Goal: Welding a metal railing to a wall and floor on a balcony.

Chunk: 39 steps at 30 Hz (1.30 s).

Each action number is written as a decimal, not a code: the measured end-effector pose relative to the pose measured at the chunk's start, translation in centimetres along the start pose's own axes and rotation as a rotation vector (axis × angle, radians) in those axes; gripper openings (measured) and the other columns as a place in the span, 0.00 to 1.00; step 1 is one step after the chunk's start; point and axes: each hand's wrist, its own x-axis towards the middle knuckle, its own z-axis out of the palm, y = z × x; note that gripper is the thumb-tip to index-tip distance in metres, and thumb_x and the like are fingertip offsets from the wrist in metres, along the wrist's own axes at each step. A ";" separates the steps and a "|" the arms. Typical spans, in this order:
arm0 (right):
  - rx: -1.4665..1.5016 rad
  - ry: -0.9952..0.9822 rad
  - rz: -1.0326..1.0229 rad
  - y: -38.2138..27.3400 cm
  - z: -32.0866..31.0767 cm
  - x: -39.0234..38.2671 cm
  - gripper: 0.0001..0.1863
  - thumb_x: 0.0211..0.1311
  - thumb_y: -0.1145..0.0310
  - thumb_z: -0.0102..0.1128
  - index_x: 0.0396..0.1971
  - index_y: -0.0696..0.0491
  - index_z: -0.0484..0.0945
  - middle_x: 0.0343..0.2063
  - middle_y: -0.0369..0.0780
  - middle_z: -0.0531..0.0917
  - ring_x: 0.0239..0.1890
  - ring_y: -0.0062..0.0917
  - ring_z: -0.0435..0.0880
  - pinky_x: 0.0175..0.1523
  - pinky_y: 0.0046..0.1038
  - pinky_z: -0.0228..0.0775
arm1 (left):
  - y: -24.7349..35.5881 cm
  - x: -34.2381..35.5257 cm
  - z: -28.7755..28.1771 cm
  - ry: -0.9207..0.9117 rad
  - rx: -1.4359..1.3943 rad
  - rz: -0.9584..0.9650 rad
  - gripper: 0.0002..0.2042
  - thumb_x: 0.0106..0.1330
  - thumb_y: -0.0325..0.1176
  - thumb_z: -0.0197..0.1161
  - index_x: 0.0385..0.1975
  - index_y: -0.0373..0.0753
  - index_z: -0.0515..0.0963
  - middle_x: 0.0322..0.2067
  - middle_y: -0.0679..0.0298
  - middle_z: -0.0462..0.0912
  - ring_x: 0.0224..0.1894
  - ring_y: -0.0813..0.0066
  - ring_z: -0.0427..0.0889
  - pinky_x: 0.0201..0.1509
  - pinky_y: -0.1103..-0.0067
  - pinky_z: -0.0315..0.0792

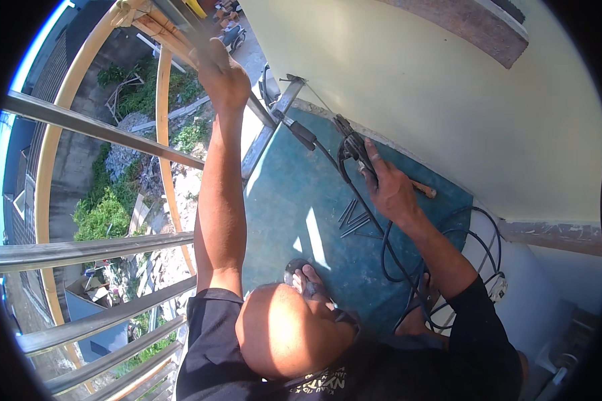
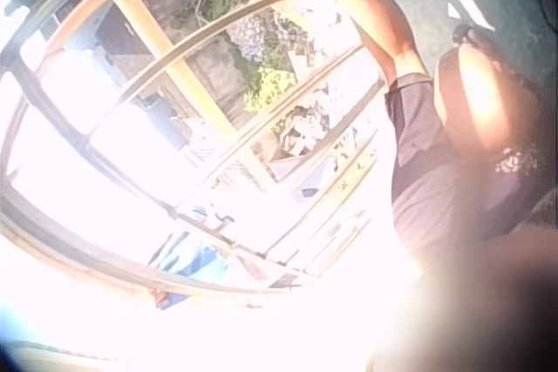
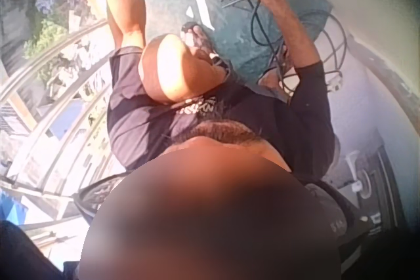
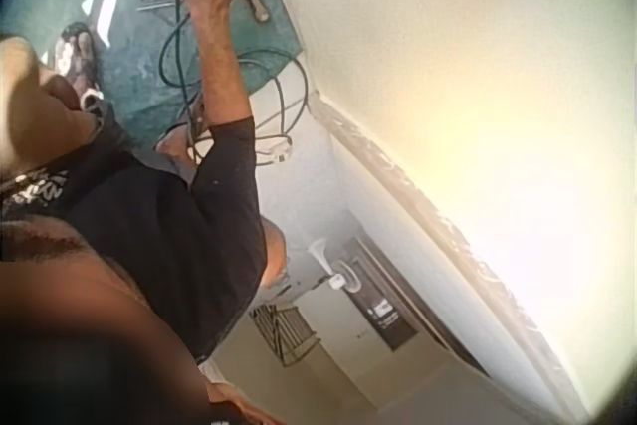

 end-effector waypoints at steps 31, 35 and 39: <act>-0.086 -0.032 0.043 -1.9 -0.8 -0.7 0.37 0.61 0.70 0.61 0.70 0.43 0.58 0.37 0.54 0.81 0.32 0.50 0.83 0.37 0.46 0.75 | -0.2 0.1 0.2 -0.014 -0.007 0.015 0.24 0.78 0.51 0.40 0.35 0.33 0.67 0.26 0.61 0.69 0.27 0.70 0.68 0.33 0.72 0.64; 0.040 0.051 0.009 -1.8 -0.3 -1.4 0.38 0.61 0.70 0.61 0.71 0.43 0.58 0.35 0.54 0.81 0.30 0.50 0.83 0.33 0.46 0.75 | 0.0 0.1 0.1 -0.015 -0.036 -0.027 0.12 0.71 0.36 0.43 0.36 0.33 0.68 0.32 0.53 0.69 0.35 0.57 0.70 0.41 0.67 0.66; 0.053 0.064 0.030 -1.5 0.2 -1.5 0.38 0.61 0.69 0.62 0.71 0.42 0.58 0.34 0.54 0.81 0.29 0.50 0.82 0.32 0.46 0.75 | 0.1 0.1 0.5 0.062 0.092 0.118 0.25 0.78 0.52 0.40 0.34 0.32 0.68 0.28 0.58 0.69 0.30 0.67 0.69 0.37 0.70 0.64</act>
